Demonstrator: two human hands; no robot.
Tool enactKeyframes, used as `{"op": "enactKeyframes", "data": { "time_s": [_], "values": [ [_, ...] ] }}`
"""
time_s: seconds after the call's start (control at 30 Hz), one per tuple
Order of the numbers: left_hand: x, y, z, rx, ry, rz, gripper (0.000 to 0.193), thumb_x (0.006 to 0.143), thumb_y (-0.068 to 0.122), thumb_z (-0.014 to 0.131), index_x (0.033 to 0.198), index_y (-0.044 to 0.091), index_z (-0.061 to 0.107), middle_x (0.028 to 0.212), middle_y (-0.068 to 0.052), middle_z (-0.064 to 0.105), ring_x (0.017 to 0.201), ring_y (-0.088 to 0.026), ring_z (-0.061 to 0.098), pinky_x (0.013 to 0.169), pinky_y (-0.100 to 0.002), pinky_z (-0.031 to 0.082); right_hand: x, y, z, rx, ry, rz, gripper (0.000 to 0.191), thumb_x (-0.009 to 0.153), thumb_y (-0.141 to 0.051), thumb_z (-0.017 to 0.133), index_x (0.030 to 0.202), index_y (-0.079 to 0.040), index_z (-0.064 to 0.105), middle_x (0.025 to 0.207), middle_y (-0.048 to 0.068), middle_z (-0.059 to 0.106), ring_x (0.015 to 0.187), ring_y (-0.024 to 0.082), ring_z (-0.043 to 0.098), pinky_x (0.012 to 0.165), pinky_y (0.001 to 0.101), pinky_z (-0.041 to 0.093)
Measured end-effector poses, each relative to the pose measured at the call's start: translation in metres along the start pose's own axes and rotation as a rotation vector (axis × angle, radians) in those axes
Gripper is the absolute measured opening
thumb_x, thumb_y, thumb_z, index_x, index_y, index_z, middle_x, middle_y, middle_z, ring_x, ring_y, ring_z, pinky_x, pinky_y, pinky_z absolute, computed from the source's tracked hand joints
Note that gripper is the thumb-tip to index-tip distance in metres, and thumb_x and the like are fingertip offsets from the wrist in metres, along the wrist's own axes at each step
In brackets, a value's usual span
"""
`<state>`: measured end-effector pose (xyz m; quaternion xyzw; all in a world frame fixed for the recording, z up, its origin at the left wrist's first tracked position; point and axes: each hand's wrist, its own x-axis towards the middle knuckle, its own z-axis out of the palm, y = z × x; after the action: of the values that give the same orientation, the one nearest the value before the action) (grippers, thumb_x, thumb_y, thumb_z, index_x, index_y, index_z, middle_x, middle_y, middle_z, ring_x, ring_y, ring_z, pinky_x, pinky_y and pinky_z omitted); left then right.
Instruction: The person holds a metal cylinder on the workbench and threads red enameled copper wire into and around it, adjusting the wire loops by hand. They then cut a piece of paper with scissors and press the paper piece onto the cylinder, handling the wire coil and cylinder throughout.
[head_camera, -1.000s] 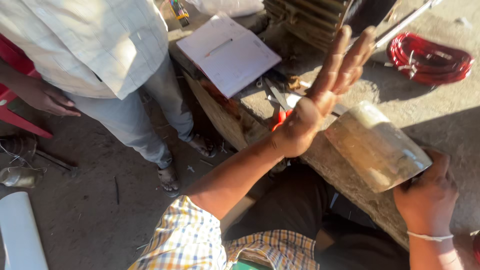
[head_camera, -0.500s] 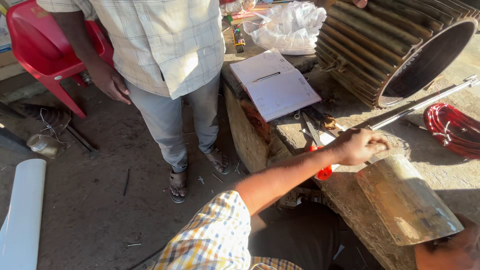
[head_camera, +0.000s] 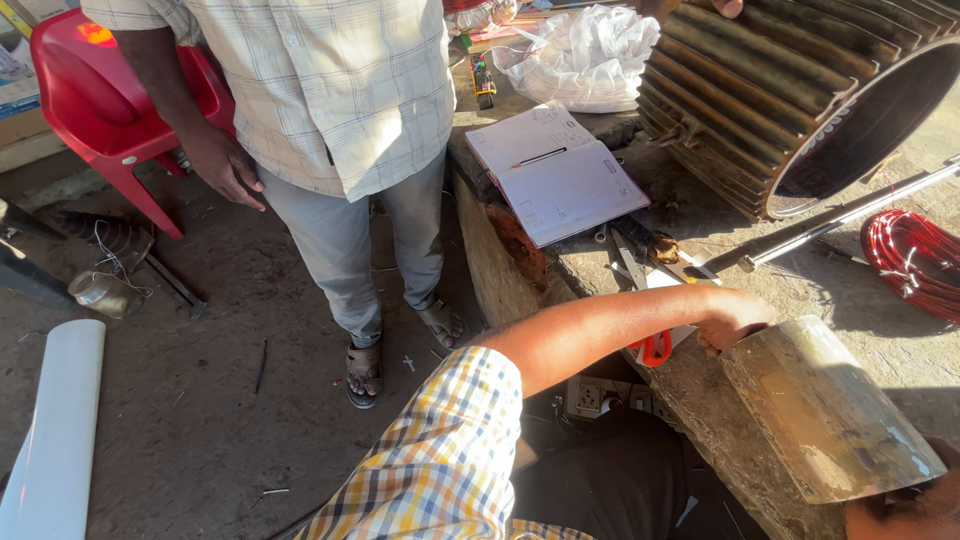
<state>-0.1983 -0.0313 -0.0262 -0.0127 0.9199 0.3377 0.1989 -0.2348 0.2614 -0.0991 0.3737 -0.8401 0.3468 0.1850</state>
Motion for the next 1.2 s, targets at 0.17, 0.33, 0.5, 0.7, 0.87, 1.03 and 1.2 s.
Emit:
{"op": "enactKeyframes", "data": {
  "time_s": [0.17, 0.33, 0.5, 0.7, 0.87, 1.03, 1.2],
  "values": [
    [0.005, 0.004, -0.001, -0.038, -0.040, -0.013, 0.010, 0.080, -0.002, 0.071, 0.090, 0.000, 0.068, 0.070, -0.011, 0.070, 0.057, -0.019, 0.065, 0.046, -0.036, 0.047, -0.002, 0.003, 0.004, -0.008, 0.008, -0.012, 0.052, 0.088, -0.021, 0.084, 0.125, 0.008, 0.061, 0.099, 0.017, 0.072, 0.084, 0.021, 0.070, 0.076, 0.0312, 0.055],
    [0.007, 0.011, -0.001, -0.045, -0.044, -0.022, 0.019, 0.079, 0.006, 0.075, 0.097, 0.003, 0.068, 0.084, -0.012, 0.067, 0.074, -0.022, 0.060, 0.063, -0.041, 0.041, -0.003, 0.003, 0.007, -0.016, 0.028, -0.020, 0.054, 0.090, -0.026, 0.082, 0.126, 0.007, 0.061, 0.099, 0.016, 0.072, 0.085, 0.021, 0.071, 0.078, 0.0315, 0.056],
    [-0.002, 0.024, -0.006, -0.049, -0.027, -0.015, 0.030, 0.078, 0.014, 0.079, 0.104, 0.005, 0.068, 0.098, -0.014, 0.065, 0.092, -0.026, 0.055, 0.080, -0.046, 0.035, -0.004, 0.007, 0.007, -0.027, 0.027, -0.026, 0.056, 0.091, -0.031, 0.081, 0.127, 0.006, 0.060, 0.100, 0.015, 0.072, 0.087, 0.021, 0.071, 0.079, 0.0318, 0.056],
    [0.001, 0.019, 0.000, -0.048, 0.019, 0.009, 0.043, 0.077, 0.024, 0.084, 0.113, 0.007, 0.068, 0.115, -0.015, 0.061, 0.113, -0.029, 0.049, 0.100, -0.051, 0.027, -0.008, 0.012, 0.005, -0.045, 0.036, -0.038, 0.058, 0.093, -0.036, 0.080, 0.129, 0.005, 0.060, 0.100, 0.014, 0.072, 0.089, 0.021, 0.072, 0.081, 0.0321, 0.057],
    [-0.010, -0.005, 0.003, -0.044, 0.414, 0.080, 0.054, 0.075, 0.033, 0.089, 0.120, 0.010, 0.069, 0.130, -0.016, 0.059, 0.131, -0.032, 0.044, 0.117, -0.056, 0.021, -0.030, 0.018, -0.017, -0.082, 0.012, -0.043, 0.061, 0.095, -0.041, 0.079, 0.130, 0.004, 0.059, 0.100, 0.013, 0.072, 0.090, 0.021, 0.073, 0.082, 0.0324, 0.058],
    [-0.211, -0.040, -0.045, 0.117, 1.287, 0.275, 0.124, 0.069, 0.039, 0.088, 0.165, 0.009, 0.015, 0.170, -0.029, 0.005, 0.159, -0.041, 0.001, 0.129, -0.052, 0.009, -0.035, 0.018, -0.027, -0.156, -0.020, -0.041, 0.059, 0.099, -0.041, 0.080, 0.131, 0.002, 0.059, 0.102, 0.012, 0.073, 0.093, 0.021, 0.073, 0.083, 0.0325, 0.058],
    [-0.483, -0.106, -0.061, 0.897, 1.482, -0.816, 0.108, 0.071, 0.044, 0.105, 0.150, -0.003, 0.048, 0.149, -0.036, 0.035, 0.137, -0.062, 0.025, 0.112, -0.067, 0.027, -0.024, 0.005, -0.017, -0.114, -0.013, -0.074, 0.058, 0.099, -0.041, 0.080, 0.133, 0.000, 0.058, 0.105, 0.014, 0.072, 0.094, 0.027, 0.072, 0.082, 0.0369, 0.058]
  ]
}}
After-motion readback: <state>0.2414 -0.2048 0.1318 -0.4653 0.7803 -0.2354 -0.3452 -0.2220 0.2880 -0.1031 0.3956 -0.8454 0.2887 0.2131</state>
